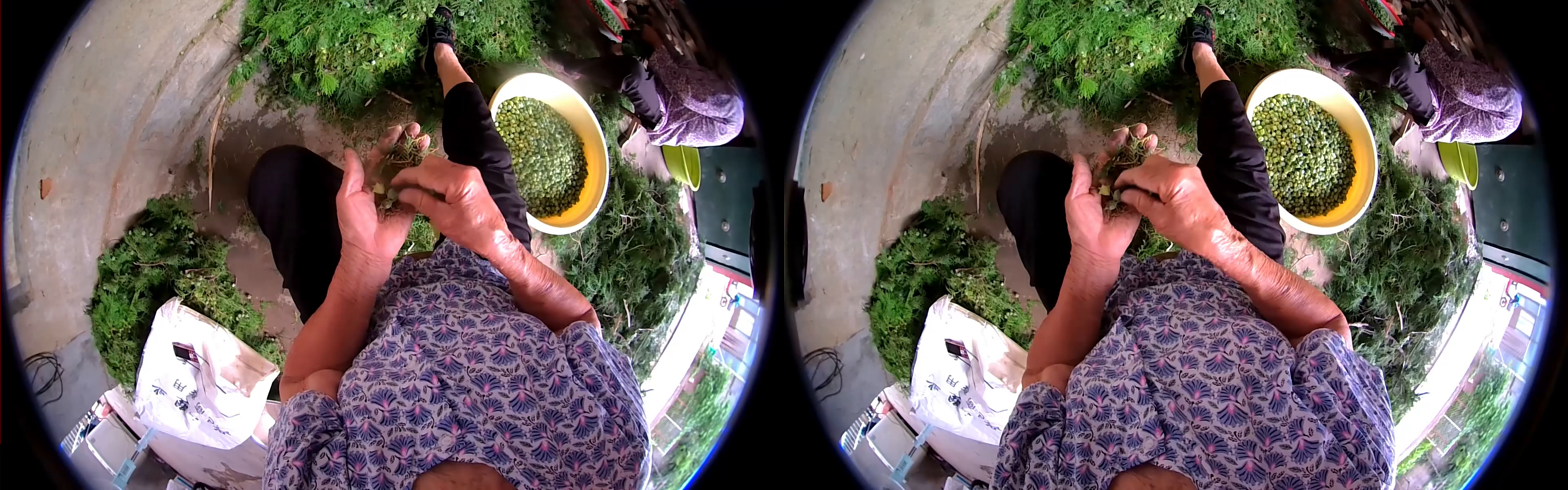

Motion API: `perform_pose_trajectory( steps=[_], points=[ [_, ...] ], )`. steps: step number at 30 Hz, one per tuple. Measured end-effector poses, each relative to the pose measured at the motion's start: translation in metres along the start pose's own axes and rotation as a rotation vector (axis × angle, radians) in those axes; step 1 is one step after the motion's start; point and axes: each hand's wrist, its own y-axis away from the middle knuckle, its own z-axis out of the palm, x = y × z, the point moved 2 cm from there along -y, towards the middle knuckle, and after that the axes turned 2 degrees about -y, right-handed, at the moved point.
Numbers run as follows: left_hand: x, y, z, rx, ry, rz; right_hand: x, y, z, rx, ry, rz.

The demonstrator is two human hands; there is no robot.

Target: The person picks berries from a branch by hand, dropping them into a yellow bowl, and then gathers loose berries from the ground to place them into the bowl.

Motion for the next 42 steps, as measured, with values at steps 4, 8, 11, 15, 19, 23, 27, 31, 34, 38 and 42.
perform_pose_trajectory(
  steps=[4, 8, 11, 15, 19, 23, 27, 31, 34, 38, 42],
  points=[
    [-0.001, -0.001, 0.000, -0.023, -0.030, 0.014, 0.003, 0.001, 0.008, -0.003, 0.076, -0.049],
    [0.001, -0.001, 0.000, -0.047, 0.036, 0.009, 0.004, 0.001, 0.000, 0.024, -0.159, 0.108],
    [0.004, -0.002, -0.003, -0.106, 0.121, -0.001, 0.002, 0.001, -0.011, -0.037, -0.624, 0.549],
    [0.001, -0.002, -0.004, -0.140, 0.107, -0.019, 0.006, 0.001, -0.008, -0.057, -0.592, 0.547],
    [0.003, -0.003, -0.004, -0.168, 0.088, -0.044, 0.009, 0.000, -0.007, 0.021, -1.130, 0.565],
    [0.000, -0.002, 0.002, -0.049, -0.005, 0.005, 0.007, -0.002, -0.001, -0.028, -0.697, 0.469],
    [-0.003, -0.002, 0.002, -0.025, -0.089, 0.026, 0.000, -0.007, 0.012, 0.063, -0.013, 0.002],
    [-0.002, -0.001, 0.004, -0.042, -0.062, 0.017, 0.001, -0.006, 0.007, 0.098, -0.262, 0.155],
    [0.006, -0.005, -0.008, -0.192, 0.040, -0.018, 0.008, -0.004, -0.005, 0.043, -1.046, 0.446],
    [0.007, -0.003, -0.004, -0.168, 0.067, -0.008, 0.016, 0.000, -0.011, -0.001, -0.987, 0.451],
    [0.005, -0.002, 0.000, -0.018, 0.036, 0.028, 0.003, -0.003, 0.002, 0.062, -0.073, 0.005]
  ],
)
